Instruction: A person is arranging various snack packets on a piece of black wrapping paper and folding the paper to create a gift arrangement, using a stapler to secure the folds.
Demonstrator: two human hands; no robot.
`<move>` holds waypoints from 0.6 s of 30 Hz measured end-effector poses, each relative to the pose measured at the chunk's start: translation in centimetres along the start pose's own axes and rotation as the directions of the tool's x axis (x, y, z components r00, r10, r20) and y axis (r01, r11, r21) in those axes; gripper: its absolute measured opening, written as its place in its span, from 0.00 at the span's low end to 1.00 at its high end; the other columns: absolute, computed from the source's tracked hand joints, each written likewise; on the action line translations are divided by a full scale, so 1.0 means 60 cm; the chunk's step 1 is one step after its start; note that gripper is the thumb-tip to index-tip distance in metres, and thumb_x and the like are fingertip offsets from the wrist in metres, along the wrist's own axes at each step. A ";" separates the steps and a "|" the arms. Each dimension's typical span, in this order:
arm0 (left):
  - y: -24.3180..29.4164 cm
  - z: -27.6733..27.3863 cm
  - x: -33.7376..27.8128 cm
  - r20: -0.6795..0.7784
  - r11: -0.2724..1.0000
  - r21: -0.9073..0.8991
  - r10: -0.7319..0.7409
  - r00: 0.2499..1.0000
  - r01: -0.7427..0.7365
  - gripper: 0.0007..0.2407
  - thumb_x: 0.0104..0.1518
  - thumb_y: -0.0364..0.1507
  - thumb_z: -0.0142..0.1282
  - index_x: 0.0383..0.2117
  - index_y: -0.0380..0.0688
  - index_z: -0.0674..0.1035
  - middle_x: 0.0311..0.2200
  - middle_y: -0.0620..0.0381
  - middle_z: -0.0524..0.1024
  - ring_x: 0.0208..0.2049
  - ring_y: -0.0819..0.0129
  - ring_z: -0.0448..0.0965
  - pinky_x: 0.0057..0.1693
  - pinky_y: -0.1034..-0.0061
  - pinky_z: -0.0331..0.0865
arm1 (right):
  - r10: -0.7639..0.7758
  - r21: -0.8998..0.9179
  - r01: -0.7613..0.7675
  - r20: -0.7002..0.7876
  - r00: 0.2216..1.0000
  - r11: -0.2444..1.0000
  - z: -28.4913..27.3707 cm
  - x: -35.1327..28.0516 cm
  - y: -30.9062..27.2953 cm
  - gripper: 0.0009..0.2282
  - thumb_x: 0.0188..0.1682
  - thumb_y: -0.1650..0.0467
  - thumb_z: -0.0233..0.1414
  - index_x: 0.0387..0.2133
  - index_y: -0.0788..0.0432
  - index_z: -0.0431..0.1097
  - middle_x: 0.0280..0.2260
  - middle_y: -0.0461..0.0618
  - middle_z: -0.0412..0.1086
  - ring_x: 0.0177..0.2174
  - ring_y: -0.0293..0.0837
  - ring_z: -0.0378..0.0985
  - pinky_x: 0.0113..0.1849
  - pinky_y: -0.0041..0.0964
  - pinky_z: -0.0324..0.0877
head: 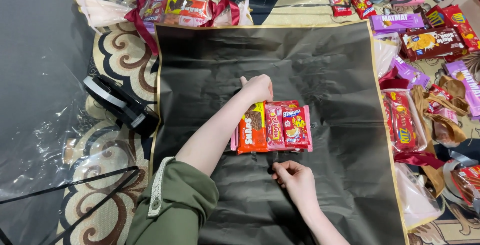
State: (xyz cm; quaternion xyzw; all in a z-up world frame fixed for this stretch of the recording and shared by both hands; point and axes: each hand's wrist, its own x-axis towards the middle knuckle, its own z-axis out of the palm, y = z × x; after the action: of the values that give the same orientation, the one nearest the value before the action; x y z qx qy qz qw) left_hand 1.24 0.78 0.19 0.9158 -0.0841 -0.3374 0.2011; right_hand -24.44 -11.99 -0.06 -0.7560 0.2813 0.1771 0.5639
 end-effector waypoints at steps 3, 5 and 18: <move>-0.009 0.008 -0.001 -0.026 0.999 -0.006 0.036 0.999 -0.037 0.10 0.55 0.33 0.60 0.36 0.55 0.69 0.41 0.65 0.78 0.48 0.64 0.75 0.60 0.57 0.47 | -0.024 0.026 0.024 0.019 1.000 0.999 0.001 0.013 0.015 0.10 0.49 0.70 0.59 0.21 0.62 0.80 0.18 0.48 0.78 0.20 0.34 0.69 0.25 0.29 0.67; -0.004 0.005 -0.004 -0.025 0.999 0.016 0.052 0.998 -0.051 0.08 0.55 0.33 0.61 0.34 0.56 0.71 0.40 0.65 0.79 0.47 0.65 0.76 0.60 0.56 0.48 | -0.022 0.022 0.022 0.017 1.000 1.000 0.001 0.011 0.011 0.10 0.50 0.70 0.59 0.21 0.62 0.80 0.18 0.48 0.78 0.19 0.34 0.69 0.25 0.28 0.67; -0.033 0.025 0.029 -0.069 0.982 -0.057 0.174 0.982 -0.178 0.03 0.50 0.29 0.68 0.28 0.53 0.85 0.41 0.53 0.83 0.59 0.50 0.75 0.68 0.28 0.26 | 0.048 -0.177 -0.045 0.012 0.999 0.983 0.003 0.055 -0.022 0.10 0.44 0.67 0.60 0.24 0.65 0.81 0.12 0.54 0.73 0.12 0.41 0.74 0.20 0.32 0.74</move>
State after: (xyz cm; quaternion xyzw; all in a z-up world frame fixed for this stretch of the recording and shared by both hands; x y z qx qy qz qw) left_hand 1.64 1.62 -2.71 0.9082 -0.1478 -0.2913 0.2618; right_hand -21.07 -12.26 -1.06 -0.7949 0.2773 0.2207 0.4924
